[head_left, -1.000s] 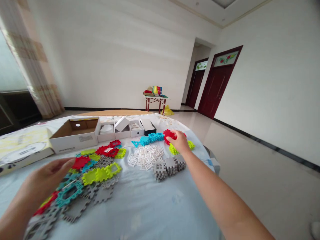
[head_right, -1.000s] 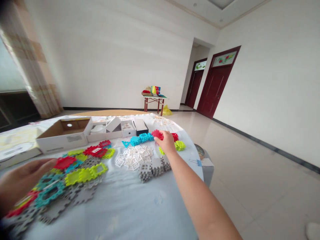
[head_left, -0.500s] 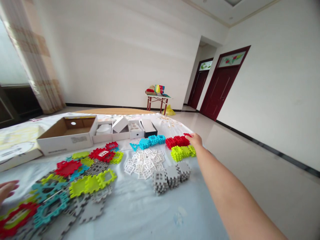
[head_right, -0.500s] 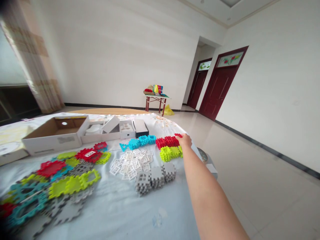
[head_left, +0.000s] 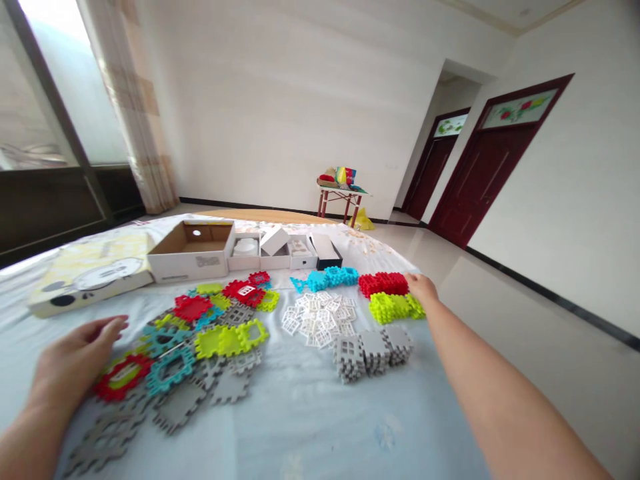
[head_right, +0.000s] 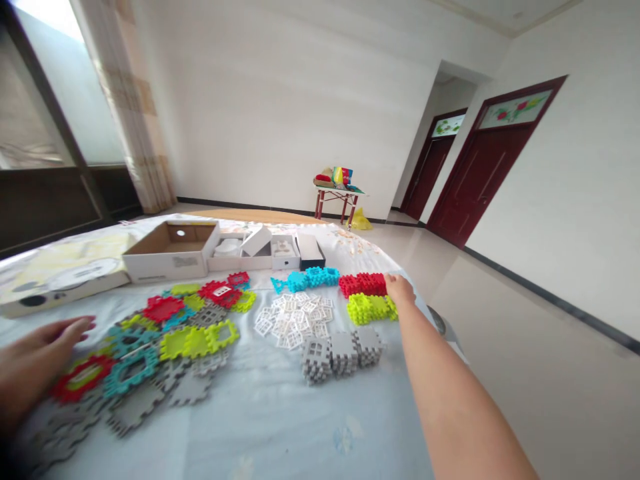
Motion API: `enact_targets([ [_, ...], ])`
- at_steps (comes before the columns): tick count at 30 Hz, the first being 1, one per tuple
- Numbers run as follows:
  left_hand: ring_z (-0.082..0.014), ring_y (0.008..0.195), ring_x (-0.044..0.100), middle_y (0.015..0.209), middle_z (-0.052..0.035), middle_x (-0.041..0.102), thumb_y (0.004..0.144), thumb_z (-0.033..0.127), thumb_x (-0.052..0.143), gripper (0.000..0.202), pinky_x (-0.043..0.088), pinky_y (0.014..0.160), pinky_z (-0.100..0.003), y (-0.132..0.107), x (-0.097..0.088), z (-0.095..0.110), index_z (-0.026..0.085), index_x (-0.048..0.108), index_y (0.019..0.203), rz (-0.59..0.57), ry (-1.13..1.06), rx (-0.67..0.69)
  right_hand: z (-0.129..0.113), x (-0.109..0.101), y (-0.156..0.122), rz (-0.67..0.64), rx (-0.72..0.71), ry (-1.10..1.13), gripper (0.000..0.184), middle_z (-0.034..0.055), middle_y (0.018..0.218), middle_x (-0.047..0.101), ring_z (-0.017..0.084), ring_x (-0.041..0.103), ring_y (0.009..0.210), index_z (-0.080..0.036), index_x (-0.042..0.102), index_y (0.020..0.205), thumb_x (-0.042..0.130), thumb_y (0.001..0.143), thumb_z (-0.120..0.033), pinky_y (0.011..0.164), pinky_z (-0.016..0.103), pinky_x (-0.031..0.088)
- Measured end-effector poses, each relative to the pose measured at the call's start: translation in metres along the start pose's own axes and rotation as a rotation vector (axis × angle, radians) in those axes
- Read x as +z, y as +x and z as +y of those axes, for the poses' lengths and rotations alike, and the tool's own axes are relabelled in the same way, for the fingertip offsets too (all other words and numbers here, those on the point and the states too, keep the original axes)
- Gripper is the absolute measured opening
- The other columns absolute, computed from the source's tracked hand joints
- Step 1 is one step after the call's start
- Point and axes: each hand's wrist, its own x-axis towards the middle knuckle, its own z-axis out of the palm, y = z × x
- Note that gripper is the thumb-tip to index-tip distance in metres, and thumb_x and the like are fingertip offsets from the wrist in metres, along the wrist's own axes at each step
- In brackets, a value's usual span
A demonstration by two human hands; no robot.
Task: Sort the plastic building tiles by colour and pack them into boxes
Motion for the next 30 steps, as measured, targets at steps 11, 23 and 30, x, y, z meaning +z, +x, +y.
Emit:
enact_targets([
  [11, -0.0172, 0.08, 0.057, 0.083, 0.0038, 0.069, 0.076, 0.047, 0.046, 0.039, 0.039, 0.063, -0.021, -0.012, -0.004, 0.013, 0.024, 0.064, 0.101, -0.005, -0.075, -0.005, -0.128, 0.002, -0.059, -0.032, -0.591, 0.262, 0.028, 0.0071, 0.105, 0.066, 0.017, 0.057, 0.101, -0.017, 0.065, 0.1, 0.049, 0.08, -0.028, 0.092, 0.026, 0.04],
  [23, -0.0181, 0.08, 0.059, 0.086, -0.0063, 0.068, 0.075, 0.044, 0.047, 0.042, 0.039, 0.065, -0.023, -0.009, 0.004, 0.006, 0.018, 0.066, 0.102, 0.002, -0.2, 0.013, -0.263, 0.08, -0.205, -0.472, -0.934, 0.116, 0.041, 0.005, 0.11, 0.063, 0.024, 0.051, 0.109, -0.022, 0.061, 0.109, 0.059, 0.071, -0.035, 0.09, 0.034, 0.04],
  [30, -0.0181, 0.08, 0.057, 0.088, -0.0067, 0.067, 0.075, 0.044, 0.046, 0.041, 0.038, 0.064, -0.023, -0.012, 0.003, 0.008, 0.019, 0.066, 0.101, -0.008, -0.226, 0.005, -0.268, 0.088, -0.213, -0.49, -0.888, -0.067, 0.043, 0.0035, 0.105, 0.064, 0.027, 0.053, 0.103, -0.028, 0.06, 0.107, 0.06, 0.067, -0.042, 0.085, 0.038, 0.038],
])
